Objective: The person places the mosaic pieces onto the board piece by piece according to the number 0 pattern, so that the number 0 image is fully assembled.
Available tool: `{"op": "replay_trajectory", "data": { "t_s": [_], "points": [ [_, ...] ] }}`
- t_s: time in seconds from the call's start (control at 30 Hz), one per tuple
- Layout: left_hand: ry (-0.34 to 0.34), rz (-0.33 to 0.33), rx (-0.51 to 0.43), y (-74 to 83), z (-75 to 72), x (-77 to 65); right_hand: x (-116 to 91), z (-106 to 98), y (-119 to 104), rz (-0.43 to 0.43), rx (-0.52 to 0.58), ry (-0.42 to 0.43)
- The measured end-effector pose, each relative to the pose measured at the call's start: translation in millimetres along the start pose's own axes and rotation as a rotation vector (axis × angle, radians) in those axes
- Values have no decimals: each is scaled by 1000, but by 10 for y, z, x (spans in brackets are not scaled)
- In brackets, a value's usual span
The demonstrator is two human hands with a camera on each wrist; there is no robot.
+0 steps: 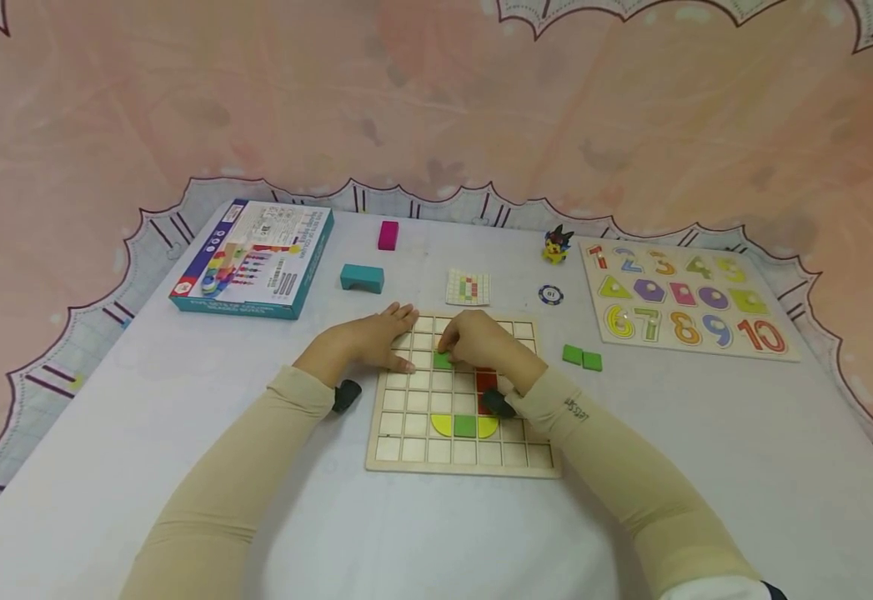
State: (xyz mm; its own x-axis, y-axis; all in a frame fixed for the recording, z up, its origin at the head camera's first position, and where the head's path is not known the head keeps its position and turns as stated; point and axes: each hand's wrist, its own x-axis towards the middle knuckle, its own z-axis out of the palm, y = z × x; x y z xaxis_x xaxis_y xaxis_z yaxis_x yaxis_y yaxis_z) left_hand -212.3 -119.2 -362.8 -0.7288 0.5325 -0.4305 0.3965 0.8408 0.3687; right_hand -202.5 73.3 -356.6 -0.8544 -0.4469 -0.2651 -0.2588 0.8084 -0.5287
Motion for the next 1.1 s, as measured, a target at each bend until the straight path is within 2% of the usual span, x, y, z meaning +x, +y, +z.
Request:
{"op": "replay_trajectory", "data": {
  "t_s": [0.17, 0.3, 0.43, 0.63, 0.77, 0.87, 1.0, 1.1],
  "points": [
    [2, -6, 0, -3, 11, 12, -88, -133, 109, -16, 64, 9],
    [5, -10, 2, 0, 11, 12, -195, -288, 246, 38, 145, 18],
    [8, -1, -8, 10, 6, -3, -320, -441, 430, 80, 208, 31],
    [4, -2, -15, 26, -2, -11, -484, -605, 783, 112, 236, 69],
    [0, -16, -23, 34, -3, -14, -580, -658, 1030, 116, 230, 111],
    [-2, -20, -24, 33, 0, -13, -639, -669, 1183, 152, 225, 134],
    [-1, -17, -29, 25, 3, -6, -699, -666, 1328, 194, 231, 142],
    [-1, -16, -33, 27, 4, -4, -726, -654, 1407, 194, 236, 139]
  ]
}}
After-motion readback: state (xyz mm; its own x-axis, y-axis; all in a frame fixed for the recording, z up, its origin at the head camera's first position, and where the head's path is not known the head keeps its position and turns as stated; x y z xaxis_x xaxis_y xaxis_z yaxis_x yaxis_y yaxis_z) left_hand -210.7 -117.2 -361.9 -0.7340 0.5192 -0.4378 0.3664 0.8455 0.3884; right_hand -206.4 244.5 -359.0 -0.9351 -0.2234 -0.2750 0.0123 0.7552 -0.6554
